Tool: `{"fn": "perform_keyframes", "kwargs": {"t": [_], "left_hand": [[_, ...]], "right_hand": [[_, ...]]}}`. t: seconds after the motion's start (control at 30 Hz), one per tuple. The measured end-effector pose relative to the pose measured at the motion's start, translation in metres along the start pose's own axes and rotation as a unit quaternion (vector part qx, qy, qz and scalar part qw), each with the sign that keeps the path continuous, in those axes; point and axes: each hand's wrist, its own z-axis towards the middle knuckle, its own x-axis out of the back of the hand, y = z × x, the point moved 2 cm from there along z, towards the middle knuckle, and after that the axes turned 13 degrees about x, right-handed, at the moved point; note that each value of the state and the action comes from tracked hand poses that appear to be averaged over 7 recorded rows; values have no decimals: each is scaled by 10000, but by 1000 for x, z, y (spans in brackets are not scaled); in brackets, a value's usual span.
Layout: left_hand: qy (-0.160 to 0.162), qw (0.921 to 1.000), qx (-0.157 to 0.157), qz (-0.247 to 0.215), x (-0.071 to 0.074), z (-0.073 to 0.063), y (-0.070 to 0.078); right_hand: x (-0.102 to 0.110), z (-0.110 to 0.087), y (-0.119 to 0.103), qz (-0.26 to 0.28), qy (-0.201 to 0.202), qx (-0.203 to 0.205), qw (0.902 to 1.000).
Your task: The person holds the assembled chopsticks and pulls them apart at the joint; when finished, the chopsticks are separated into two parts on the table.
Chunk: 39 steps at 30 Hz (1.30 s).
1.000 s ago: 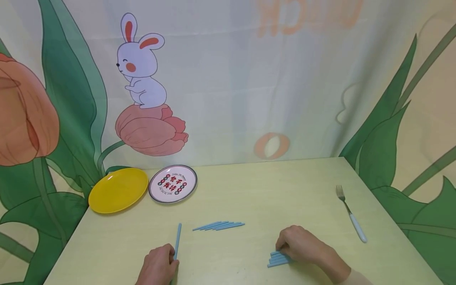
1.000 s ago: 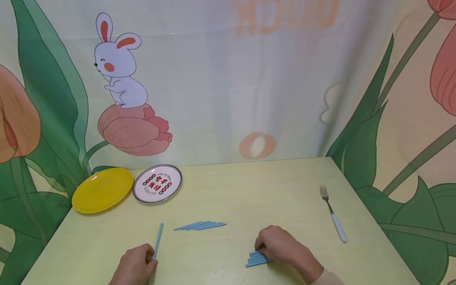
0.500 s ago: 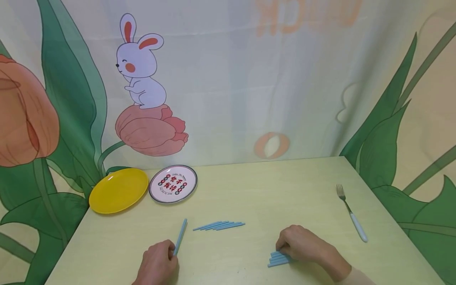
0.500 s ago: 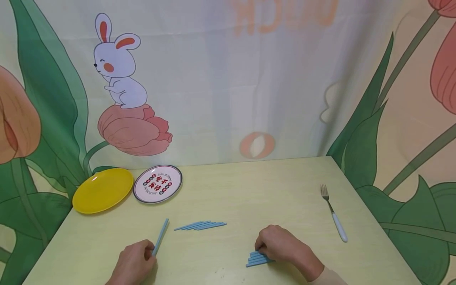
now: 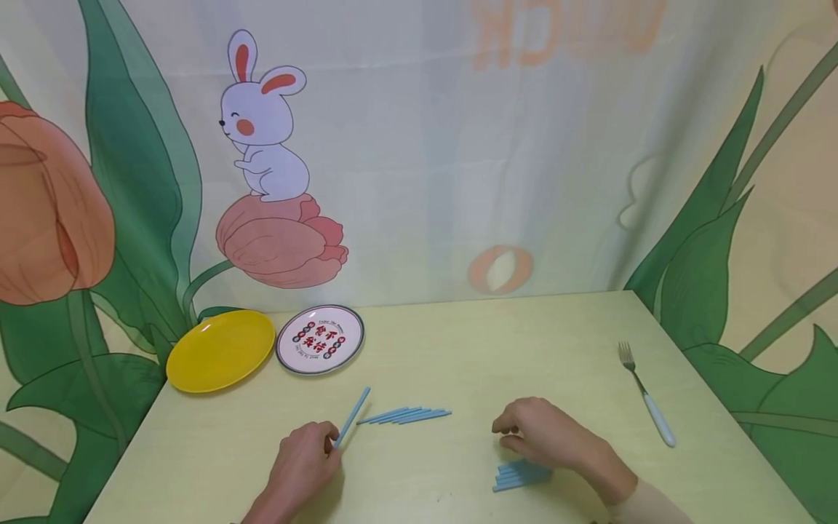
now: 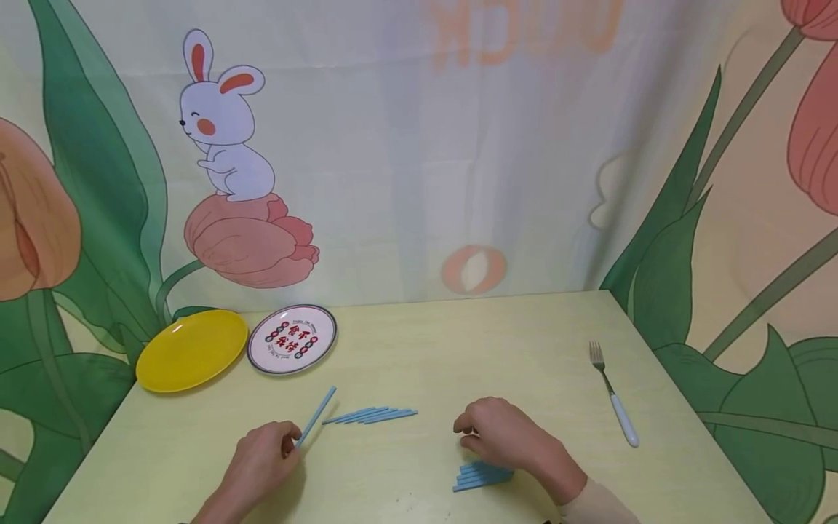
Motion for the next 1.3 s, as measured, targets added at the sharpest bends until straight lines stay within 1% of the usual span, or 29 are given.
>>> {"fn": "perform_keyframes", "kwargs": {"t": [0.13,0.37,0.6,0.73,0.9,1.1,1.23,1.3], "left_hand": [[153,9996,-231,-89,-2,4,9],[255,9983,-508,-118,-3,10,23],[222,9975,-670,-59,-7,16,39],[281,9953,-923,-1,-9,19,50],[426,9893,-1392,34,-11,20,64],[396,9811,-1894,-31,-13,19,80],[429,9725,-2283,-138,-13,16,88],[490,9663,-2517,-222,-13,13,91]], "right_hand": [[3,7,-5,-118,151,160,9997],[7,18,-10,-405,344,323,9981],[9,30,-16,-676,695,547,9938],[9,38,-19,-846,814,628,9911],[9,47,-24,-943,855,726,9892],[5,55,-26,-1051,1021,882,9853],[-1,59,-26,-1154,1147,1101,9805],[-3,61,-27,-1179,1175,1226,9784]]}}
